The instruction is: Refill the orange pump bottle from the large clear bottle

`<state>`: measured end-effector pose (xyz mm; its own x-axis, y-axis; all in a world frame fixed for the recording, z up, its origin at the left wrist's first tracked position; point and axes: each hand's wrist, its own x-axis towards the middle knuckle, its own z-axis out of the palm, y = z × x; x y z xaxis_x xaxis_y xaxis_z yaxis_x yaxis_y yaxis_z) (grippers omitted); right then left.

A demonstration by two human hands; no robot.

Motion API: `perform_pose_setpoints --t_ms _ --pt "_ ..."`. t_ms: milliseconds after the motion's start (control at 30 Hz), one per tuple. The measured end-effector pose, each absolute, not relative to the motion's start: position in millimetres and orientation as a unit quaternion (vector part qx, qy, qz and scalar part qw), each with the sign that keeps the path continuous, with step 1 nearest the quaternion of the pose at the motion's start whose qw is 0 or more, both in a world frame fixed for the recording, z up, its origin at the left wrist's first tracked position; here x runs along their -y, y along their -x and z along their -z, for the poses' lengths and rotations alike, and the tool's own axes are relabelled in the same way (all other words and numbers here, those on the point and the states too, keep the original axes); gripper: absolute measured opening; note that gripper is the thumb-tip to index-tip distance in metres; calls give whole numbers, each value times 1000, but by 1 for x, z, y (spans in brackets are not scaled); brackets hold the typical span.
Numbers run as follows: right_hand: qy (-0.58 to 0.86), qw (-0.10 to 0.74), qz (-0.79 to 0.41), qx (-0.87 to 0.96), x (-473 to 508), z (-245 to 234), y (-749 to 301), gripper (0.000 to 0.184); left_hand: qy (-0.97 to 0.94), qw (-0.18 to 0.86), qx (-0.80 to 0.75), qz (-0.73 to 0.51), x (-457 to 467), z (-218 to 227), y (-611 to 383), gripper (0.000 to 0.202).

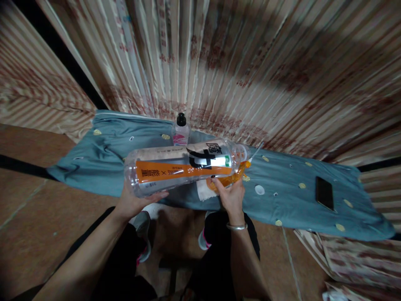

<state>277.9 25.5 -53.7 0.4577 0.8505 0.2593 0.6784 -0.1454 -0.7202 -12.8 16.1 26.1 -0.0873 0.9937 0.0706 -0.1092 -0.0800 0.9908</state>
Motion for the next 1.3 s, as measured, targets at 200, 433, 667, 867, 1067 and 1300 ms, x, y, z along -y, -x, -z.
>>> perform_pose_setpoints --t_ms 200,433,667,867,1067,1300 --pt "773 407 -111 474 -30 55 -274 107 -471 496 -459 -567 -17 -22 14 88" --pt "772 416 -103 469 -32 54 -268 95 -485 488 -473 -550 -16 -16 20 78" --pt "776 424 -89 460 -32 57 -266 87 -489 474 -477 -555 -17 3 26 83" --pt "776 426 -97 455 -33 57 -265 86 -480 484 -462 -568 -20 18 26 91" --pt "774 423 -82 465 -33 59 -266 84 -488 475 -466 -565 -19 15 26 90" --pt "776 420 -86 463 -33 56 -265 82 -487 482 -466 -559 -21 0 21 89"
